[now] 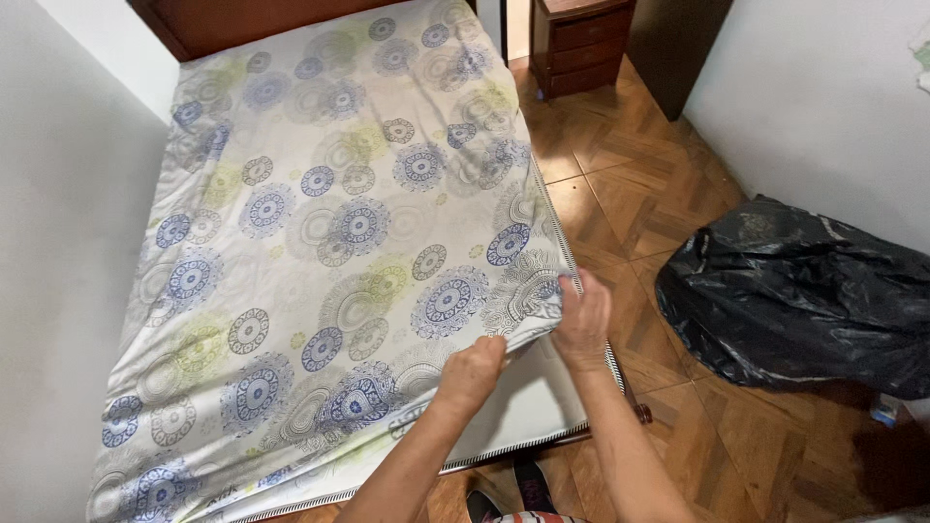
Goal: The person puts a bedsheet onto a mattress, pulling it over the corners and edges and smoothing it out by hand.
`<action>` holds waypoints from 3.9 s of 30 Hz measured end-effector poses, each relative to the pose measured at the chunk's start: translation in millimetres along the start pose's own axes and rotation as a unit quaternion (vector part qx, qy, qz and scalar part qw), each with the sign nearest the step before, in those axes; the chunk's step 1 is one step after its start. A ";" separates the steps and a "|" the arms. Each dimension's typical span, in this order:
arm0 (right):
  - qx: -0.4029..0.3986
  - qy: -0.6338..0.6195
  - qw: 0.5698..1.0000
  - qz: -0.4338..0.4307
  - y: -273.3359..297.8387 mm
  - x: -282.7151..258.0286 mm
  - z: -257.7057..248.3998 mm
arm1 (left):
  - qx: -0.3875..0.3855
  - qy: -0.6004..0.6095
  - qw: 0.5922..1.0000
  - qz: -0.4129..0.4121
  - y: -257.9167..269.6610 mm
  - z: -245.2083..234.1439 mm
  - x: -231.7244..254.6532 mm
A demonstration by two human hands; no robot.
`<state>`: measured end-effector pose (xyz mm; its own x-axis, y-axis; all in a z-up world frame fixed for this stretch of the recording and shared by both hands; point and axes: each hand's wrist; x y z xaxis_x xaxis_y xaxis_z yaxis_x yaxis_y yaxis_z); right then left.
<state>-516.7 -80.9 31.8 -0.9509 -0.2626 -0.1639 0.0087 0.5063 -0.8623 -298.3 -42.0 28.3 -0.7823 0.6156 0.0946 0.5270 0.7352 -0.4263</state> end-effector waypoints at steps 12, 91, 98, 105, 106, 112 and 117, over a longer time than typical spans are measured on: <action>-0.003 -0.135 0.991 -0.024 4.6 12.9 -6.0 | 0.167 -0.131 0.974 0.078 -33.0 -5.8 0.7; -0.454 -0.257 0.818 -0.242 323.3 342.5 91.5 | -0.049 0.029 0.902 -0.427 125.1 417.5 293.0; -0.508 -0.256 0.769 -0.293 432.2 384.8 97.0 | -0.139 0.124 0.868 -0.460 146.5 440.8 335.7; -0.802 -0.089 0.554 -0.206 441.9 390.8 97.7 | -0.177 0.199 0.826 -0.497 186.5 498.8 327.2; -0.743 -0.123 0.631 -0.186 449.5 394.8 96.4 | -0.202 0.195 0.808 -0.518 194.5 509.3 328.5; -0.543 -0.333 0.770 -0.040 461.0 348.9 89.0 | -0.181 0.088 0.858 -0.473 174.4 512.4 348.8; -0.509 -0.358 0.781 0.054 476.3 325.0 85.5 | -0.176 0.096 0.856 -0.476 156.3 501.1 337.0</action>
<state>-795.1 4.8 -473.1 -0.5425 -0.3808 -0.7488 -0.5202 0.8522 -0.0566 -645.9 138.3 -457.3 -0.8612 -0.3005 0.4099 -0.2260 0.9488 0.2207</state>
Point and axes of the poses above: each hand's wrist, its own y-axis away from the middle knuckle, its own z-axis out of the palm, x = y × z, and after that the axes turned 1 degree about -z, right-handed
